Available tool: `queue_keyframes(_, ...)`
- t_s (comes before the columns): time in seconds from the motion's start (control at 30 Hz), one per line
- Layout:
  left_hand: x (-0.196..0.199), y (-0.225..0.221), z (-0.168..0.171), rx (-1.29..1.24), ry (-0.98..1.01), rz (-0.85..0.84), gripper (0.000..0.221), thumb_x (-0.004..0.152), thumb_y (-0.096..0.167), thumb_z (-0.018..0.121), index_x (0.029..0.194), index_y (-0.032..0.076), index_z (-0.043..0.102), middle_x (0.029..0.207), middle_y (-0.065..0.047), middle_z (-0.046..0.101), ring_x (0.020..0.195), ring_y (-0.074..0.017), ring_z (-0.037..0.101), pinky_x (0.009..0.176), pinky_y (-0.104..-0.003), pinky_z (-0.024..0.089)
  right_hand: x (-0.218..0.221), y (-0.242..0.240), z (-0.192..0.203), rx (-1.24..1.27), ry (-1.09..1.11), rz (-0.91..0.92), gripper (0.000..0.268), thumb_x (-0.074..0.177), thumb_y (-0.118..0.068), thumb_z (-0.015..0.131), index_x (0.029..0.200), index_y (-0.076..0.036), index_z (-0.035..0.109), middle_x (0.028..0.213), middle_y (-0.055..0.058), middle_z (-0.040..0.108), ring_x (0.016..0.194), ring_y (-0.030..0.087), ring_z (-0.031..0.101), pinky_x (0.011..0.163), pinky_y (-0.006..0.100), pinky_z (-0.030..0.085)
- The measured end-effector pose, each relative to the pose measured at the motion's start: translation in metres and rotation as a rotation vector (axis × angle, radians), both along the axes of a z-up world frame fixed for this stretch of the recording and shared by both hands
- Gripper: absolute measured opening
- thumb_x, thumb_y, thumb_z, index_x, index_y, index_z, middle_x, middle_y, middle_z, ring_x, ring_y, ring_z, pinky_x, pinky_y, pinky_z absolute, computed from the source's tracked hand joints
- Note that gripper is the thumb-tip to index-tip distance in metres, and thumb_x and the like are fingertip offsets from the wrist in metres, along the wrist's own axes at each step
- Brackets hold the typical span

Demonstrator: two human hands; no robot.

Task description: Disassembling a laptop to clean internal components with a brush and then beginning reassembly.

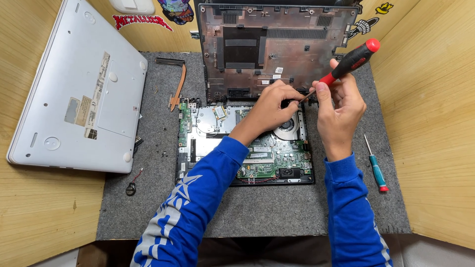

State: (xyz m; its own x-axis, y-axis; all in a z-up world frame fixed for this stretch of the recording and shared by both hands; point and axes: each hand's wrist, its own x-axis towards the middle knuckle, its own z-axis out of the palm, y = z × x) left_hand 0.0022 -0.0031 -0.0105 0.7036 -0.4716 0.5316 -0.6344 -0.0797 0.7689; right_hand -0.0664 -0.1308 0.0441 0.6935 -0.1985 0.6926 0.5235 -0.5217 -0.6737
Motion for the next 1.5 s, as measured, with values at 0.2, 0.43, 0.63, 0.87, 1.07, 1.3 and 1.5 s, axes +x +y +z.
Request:
queue_keyframes(0.2, 0.002, 0.006, 0.006, -0.003, 0.006, -0.011, 0.011, 0.076, 0.012, 0.062, 0.083, 0.014, 0.070, 0.074, -0.003, 0.066, 0.080, -0.0233, 0.060, 0.077, -0.035, 0.048, 0.004, -0.006, -0.009, 0.010, 0.033, 0.062, 0.037, 0.096, -0.009, 0.065, 0.129, 0.003, 0.054, 0.096, 0.021, 0.060, 0.084, 0.026, 0.064, 0.075, 0.038, 0.053)
queue_keyframes(0.43, 0.003, 0.005, 0.007, 0.006, -0.005, -0.019, 0.004, 0.076, 0.013, 0.067, 0.079, 0.015, 0.069, 0.072, -0.003, 0.065, 0.079, -0.0235, 0.060, 0.076, -0.035, 0.048, 0.011, -0.013, -0.025, 0.063, 0.033, 0.120, 0.047, 0.095, -0.003, 0.067, 0.138, 0.002, 0.048, 0.089, 0.013, 0.055, 0.082, 0.018, 0.057, 0.078, 0.035, 0.052)
queue_keyframes(0.63, -0.001, 0.007, 0.014, 0.005, 0.083, -0.015, 0.013, 0.081, 0.015, 0.060, 0.089, 0.016, 0.070, 0.077, -0.002, 0.068, 0.085, -0.0217, 0.061, 0.082, -0.035, 0.048, 0.003, -0.001, -0.011, 0.058, -0.016, 0.079, 0.048, 0.094, 0.002, 0.067, 0.136, 0.002, 0.044, 0.092, 0.022, 0.064, 0.084, 0.028, 0.067, 0.079, 0.039, 0.057)
queue_keyframes(0.87, 0.000, 0.006, 0.007, 0.077, 0.008, -0.037, 0.028, 0.076, 0.012, 0.058, 0.102, 0.015, 0.067, 0.084, -0.004, 0.069, 0.092, -0.0259, 0.059, 0.089, -0.038, 0.042, 0.008, -0.016, -0.014, 0.260, -0.078, 0.062, 0.044, 0.099, 0.005, 0.061, 0.137, 0.001, 0.039, 0.101, 0.028, 0.063, 0.090, 0.032, 0.067, 0.081, 0.042, 0.060)
queue_keyframes(1.07, -0.003, 0.005, 0.005, 0.106, -0.035, -0.039, 0.018, 0.085, 0.015, 0.060, 0.102, 0.016, 0.067, 0.081, -0.003, 0.070, 0.087, -0.0232, 0.060, 0.083, -0.034, 0.042, 0.008, -0.016, -0.020, 0.351, -0.050, 0.040, 0.043, 0.099, 0.001, 0.061, 0.136, -0.001, 0.039, 0.102, 0.028, 0.062, 0.089, 0.030, 0.068, 0.081, 0.042, 0.062)
queue_keyframes(1.3, -0.005, 0.018, 0.020, 0.345, -0.315, 0.233, 0.021, 0.087, 0.011, 0.062, 0.106, 0.010, 0.068, 0.094, -0.003, 0.072, 0.083, -0.0210, 0.058, 0.077, -0.038, 0.043, 0.001, -0.009, -0.007, 0.442, -0.044, -0.053, 0.039, 0.101, 0.001, 0.064, 0.132, -0.003, 0.042, 0.097, 0.022, 0.063, 0.077, 0.025, 0.067, 0.080, 0.037, 0.064)
queue_keyframes(1.5, -0.033, 0.120, 0.046, 0.604, -0.393, 0.632, 0.036, 0.082, -0.010, 0.050, 0.109, 0.007, 0.068, 0.088, -0.009, 0.072, 0.074, -0.0241, 0.057, 0.070, -0.038, 0.042, 0.001, -0.006, -0.009, 0.344, -0.038, -0.049, 0.037, 0.101, 0.002, 0.063, 0.131, -0.001, 0.043, 0.095, 0.021, 0.063, 0.075, 0.027, 0.068, 0.077, 0.034, 0.062)
